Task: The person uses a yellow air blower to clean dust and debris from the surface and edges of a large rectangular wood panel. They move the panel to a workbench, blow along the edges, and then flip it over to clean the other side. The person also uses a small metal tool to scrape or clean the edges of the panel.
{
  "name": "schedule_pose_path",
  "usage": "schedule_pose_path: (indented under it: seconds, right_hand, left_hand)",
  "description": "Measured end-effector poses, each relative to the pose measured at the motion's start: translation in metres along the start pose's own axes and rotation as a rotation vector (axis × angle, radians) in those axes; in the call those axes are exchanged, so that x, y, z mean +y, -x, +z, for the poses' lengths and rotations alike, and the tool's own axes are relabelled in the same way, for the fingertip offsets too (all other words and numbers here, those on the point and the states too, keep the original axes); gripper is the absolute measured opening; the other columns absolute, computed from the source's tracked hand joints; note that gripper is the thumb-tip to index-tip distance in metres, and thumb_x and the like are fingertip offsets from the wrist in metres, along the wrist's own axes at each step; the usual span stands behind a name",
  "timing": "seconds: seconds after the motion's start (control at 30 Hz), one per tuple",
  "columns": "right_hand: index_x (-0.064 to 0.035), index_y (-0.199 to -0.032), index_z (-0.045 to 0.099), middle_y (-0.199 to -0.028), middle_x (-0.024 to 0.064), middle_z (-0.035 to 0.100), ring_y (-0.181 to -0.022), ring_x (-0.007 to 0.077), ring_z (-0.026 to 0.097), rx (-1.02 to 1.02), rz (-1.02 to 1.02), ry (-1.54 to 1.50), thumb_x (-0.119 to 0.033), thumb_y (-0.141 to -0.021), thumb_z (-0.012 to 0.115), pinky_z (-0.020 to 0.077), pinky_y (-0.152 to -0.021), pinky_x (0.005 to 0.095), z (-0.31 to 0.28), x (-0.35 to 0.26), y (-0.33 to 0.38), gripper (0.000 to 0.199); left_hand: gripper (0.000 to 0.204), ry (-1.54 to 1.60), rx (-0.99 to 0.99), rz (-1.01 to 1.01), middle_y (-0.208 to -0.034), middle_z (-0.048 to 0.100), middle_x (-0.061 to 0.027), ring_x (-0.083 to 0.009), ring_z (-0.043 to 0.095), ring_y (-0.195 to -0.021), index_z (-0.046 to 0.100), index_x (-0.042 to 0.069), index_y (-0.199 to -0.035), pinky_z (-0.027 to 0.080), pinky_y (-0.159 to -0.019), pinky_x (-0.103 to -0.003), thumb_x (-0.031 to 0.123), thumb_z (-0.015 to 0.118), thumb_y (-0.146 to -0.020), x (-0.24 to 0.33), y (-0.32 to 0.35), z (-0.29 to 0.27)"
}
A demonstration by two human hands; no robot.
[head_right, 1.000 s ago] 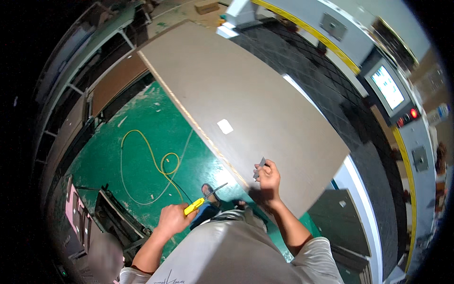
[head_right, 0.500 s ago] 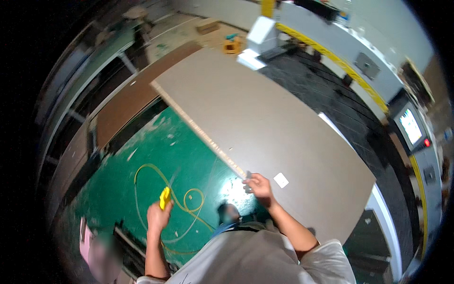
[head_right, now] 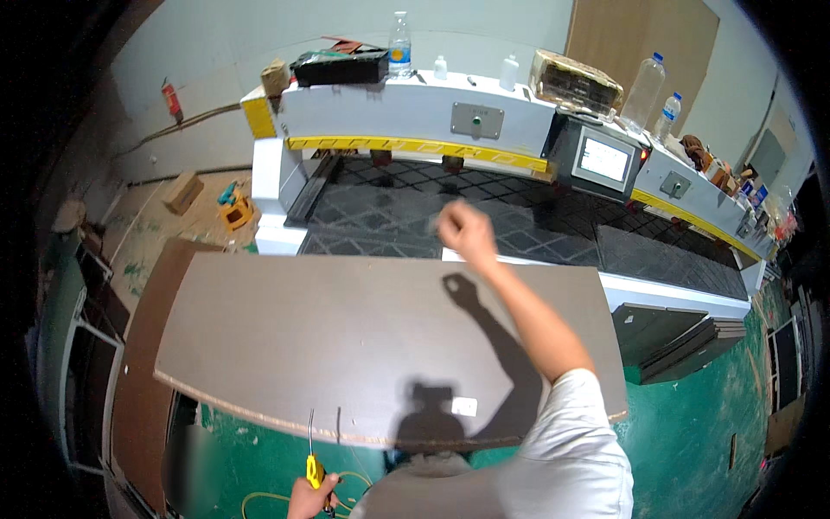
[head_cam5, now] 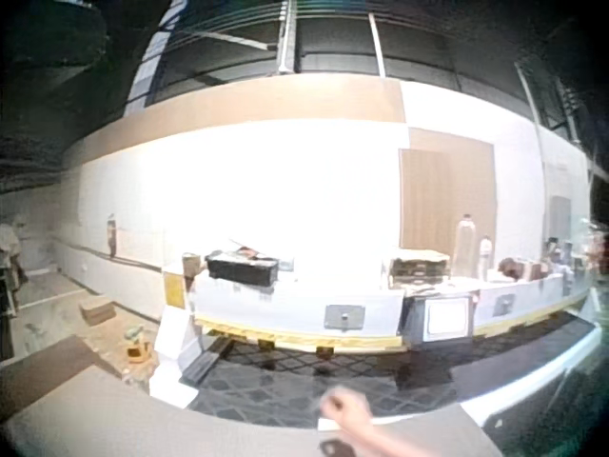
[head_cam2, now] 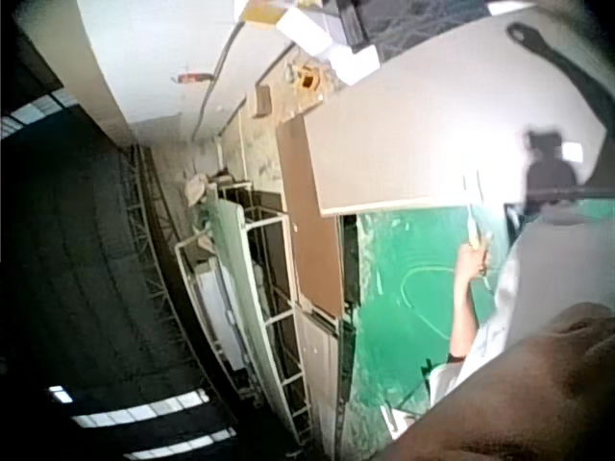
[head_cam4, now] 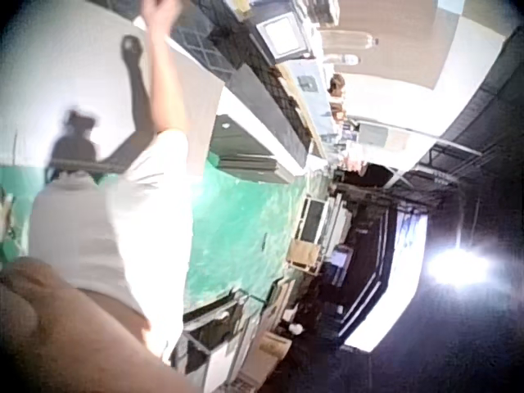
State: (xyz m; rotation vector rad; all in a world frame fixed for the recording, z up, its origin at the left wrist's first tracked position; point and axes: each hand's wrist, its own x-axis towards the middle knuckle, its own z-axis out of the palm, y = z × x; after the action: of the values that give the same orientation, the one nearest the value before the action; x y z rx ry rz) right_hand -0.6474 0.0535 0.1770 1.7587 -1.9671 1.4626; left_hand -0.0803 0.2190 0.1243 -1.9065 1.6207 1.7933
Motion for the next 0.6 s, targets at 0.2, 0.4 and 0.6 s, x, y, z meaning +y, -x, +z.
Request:
schedule_pose_path:
  seconds: [0.2, 0.4, 0.6]
  right_hand:
    - [-0.0176, -0.117, 0.073, -0.101, 0.0175, 0.074, -0.093, 0.0378, 0.071, 0.459, 0.070, 0.563, -0.032, -0.097, 0.061, 0.0561, -0.080, 0.0470, -0.072, 0.114, -0.248, 0.028]
    - [-0.0250, -0.128, 0.069, -0.113, 0.0182, 0.073, -0.106, 0.0378, 0.069, -0.050, 0.452, 0.872, -0.017, -0.090, 0.059, 0.0547, -0.089, 0.0488, -0.073, 0.172, -0.314, 0.040]
    - [-0.0134, -0.136, 0.057, -0.126, 0.0170, 0.066, -0.118, 0.0335, 0.062, 0.250, 0.345, 1.068, -0.024, -0.085, 0.073, 0.0524, -0.095, 0.0475, -0.132, 0.188, -0.262, 0.054]
  left_hand:
    - [0.041, -0.059, 0.302, 0.123, -0.069, 0.068, -0.0133, -0.0233, 0.065, -0.063, 0.074, -0.001, -0.094, 0.050, -0.062, -0.041, 0.040, 0.072, -0.094, 0.018, -0.069, -0.053]
    - [0.039, -0.246, 0.422, 0.034, -0.081, 0.072, -0.0203, -0.0315, 0.071, -0.077, 0.075, 0.001, -0.101, 0.053, -0.072, -0.046, 0.039, 0.070, -0.093, 0.013, -0.114, -0.120]
    - [0.048, -0.425, 0.479, -0.325, -0.092, 0.076, -0.0213, -0.0340, 0.074, -0.089, 0.077, 0.009, -0.114, 0.054, -0.079, -0.045, 0.051, 0.066, -0.094, -0.077, -0.149, -0.189]
